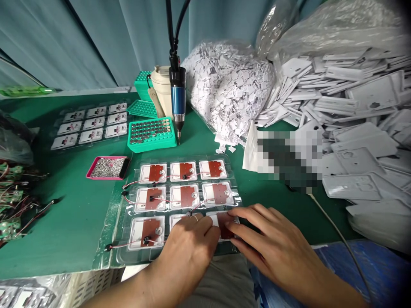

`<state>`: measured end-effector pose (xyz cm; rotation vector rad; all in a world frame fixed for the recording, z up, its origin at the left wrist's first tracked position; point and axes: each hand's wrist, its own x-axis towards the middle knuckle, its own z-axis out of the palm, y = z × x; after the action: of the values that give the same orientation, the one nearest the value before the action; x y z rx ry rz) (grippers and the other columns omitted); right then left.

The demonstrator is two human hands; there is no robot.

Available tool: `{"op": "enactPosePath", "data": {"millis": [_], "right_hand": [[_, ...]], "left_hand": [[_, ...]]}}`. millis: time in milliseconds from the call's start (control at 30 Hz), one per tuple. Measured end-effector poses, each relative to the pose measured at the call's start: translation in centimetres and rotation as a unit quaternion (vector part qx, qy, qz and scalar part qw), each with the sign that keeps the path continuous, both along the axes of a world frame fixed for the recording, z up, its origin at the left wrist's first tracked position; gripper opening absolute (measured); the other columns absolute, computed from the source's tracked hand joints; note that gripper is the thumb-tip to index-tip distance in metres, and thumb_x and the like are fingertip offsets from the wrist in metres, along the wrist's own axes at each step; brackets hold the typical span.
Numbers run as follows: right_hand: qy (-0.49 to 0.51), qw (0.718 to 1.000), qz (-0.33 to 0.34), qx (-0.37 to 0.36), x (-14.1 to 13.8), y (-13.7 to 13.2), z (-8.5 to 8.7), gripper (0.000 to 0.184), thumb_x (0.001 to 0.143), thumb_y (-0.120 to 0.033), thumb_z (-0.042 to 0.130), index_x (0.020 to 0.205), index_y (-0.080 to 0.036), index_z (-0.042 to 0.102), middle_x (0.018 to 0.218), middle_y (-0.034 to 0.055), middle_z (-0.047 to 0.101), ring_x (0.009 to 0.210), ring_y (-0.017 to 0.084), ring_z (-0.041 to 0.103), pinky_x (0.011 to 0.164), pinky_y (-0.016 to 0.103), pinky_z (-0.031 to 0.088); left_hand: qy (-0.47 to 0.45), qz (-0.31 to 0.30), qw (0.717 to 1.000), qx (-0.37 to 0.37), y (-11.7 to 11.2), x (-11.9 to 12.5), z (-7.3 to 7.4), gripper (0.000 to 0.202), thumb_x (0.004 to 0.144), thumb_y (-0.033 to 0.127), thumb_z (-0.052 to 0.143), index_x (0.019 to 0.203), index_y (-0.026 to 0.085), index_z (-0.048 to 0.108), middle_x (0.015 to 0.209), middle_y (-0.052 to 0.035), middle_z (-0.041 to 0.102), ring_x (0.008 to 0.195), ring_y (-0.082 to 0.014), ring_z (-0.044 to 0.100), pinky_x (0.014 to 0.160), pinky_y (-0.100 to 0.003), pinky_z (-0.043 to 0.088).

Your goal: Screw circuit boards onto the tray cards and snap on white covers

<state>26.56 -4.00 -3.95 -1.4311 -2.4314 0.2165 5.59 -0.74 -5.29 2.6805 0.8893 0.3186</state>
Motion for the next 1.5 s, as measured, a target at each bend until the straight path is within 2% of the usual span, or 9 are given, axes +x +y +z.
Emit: {"op": "enactPosePath", "data": {"millis": [467,567,733,900,1033,1200,1267,1400,1500], "right_hand": [[0.009,0.999,-0.04,-0.018,-0.6,-0.1,0.0,0.017,0.095,-0.023,0.053,0.102,-0.026,0.069,0.104,0.0033,0.066,0.087,0.019,0.055,0.069,0.033,0.037],[0.005,0.998,-0.053,-0.021,-0.8,-0.2,0.0,0.018,0.093,-0.022,0.054,0.101,-0.026,0.07,0.105,0.0041,0.066,0.088,0.02,0.054,0.069,0.034,0.037],[0.022,0.996,-0.053,-0.067,-0.4,-0.1,0.0,0.019,0.092,-0.022,0.057,0.103,-0.029,0.071,0.109,0.0025,0.066,0.091,0.02,0.054,0.071,0.033,0.039],[0.045,0.994,-0.06,-0.079,-0.2,-0.1,0.1,0.018,0.092,-0.023,0.059,0.103,-0.03,0.072,0.109,0.003,0.065,0.089,0.019,0.055,0.071,0.033,0.041],[0.051,0.993,-0.057,-0.085,-0.1,0.2,-0.1,0.017,0.092,-0.024,0.058,0.101,-0.03,0.072,0.108,0.0028,0.065,0.091,0.019,0.055,0.073,0.033,0.042],[0.035,0.995,-0.042,-0.086,0.4,0.5,-0.3,0.021,0.092,-0.017,0.057,0.097,-0.029,0.073,0.108,0.0015,0.066,0.091,0.019,0.054,0.074,0.033,0.04],[0.019,0.996,-0.033,-0.074,0.4,0.6,-0.1,0.02,0.093,-0.019,0.055,0.096,-0.028,0.073,0.108,0.002,0.066,0.09,0.019,0.054,0.073,0.033,0.039],[-0.021,0.998,-0.02,-0.053,0.1,0.6,0.5,0.019,0.094,-0.021,0.053,0.092,-0.025,0.071,0.105,0.0035,0.066,0.091,0.02,0.054,0.07,0.034,0.038],[-0.032,0.997,-0.006,-0.07,0.2,0.8,0.9,0.018,0.093,-0.021,0.053,0.094,-0.026,0.071,0.1,0.0037,0.065,0.086,0.019,0.055,0.068,0.033,0.039]], "left_hand": [[0.007,-0.008,1.0,0.01,-0.1,0.0,0.0,0.014,0.088,0.005,0.056,0.088,0.018,0.053,0.078,-0.0008,0.054,0.065,-0.0182,0.048,0.056,-0.03,0.041],[0.018,-0.015,0.999,0.023,-0.3,-0.2,0.1,0.012,0.091,0.005,0.051,0.092,0.018,0.054,0.079,-0.0016,0.053,0.067,-0.0191,0.048,0.057,-0.031,0.041],[0.026,-0.012,1.0,0.012,-0.4,-0.6,0.3,0.018,0.094,0.007,0.046,0.104,0.017,0.056,0.085,-0.0036,0.053,0.074,-0.0198,0.05,0.063,-0.033,0.044],[0.008,-0.034,0.999,0.025,-0.4,-0.6,0.3,0.032,0.095,0.007,0.042,0.123,0.015,0.053,0.085,-0.0043,0.055,0.077,-0.0206,0.05,0.065,-0.034,0.046],[0.027,-0.048,0.998,0.039,-0.4,-0.4,0.4,0.032,0.094,0.007,0.042,0.121,0.014,0.056,0.086,-0.0057,0.056,0.08,-0.0215,0.05,0.068,-0.035,0.047],[0.029,-0.055,0.997,0.047,-0.5,-0.3,0.4,0.03,0.094,0.008,0.045,0.121,0.013,0.058,0.09,-0.0067,0.059,0.082,-0.0227,0.05,0.072,-0.037,0.045],[0.015,-0.044,0.998,0.05,-0.5,-0.3,0.4,0.032,0.094,0.007,0.043,0.121,0.014,0.058,0.098,-0.0079,0.06,0.088,-0.0235,0.051,0.078,-0.038,0.043],[-0.013,-0.041,0.997,0.058,-0.5,-0.1,0.2,0.031,0.095,0.009,0.044,0.122,0.012,0.057,0.127,-0.0101,0.057,0.111,-0.0249,0.047,0.091,-0.038,0.038],[0.004,-0.054,0.995,0.088,-0.7,0.1,0.0,0.03,0.095,0.012,0.044,0.122,0.008,0.056,0.123,-0.0123,0.059,0.108,-0.0244,0.049,0.092,-0.039,0.037]]}}
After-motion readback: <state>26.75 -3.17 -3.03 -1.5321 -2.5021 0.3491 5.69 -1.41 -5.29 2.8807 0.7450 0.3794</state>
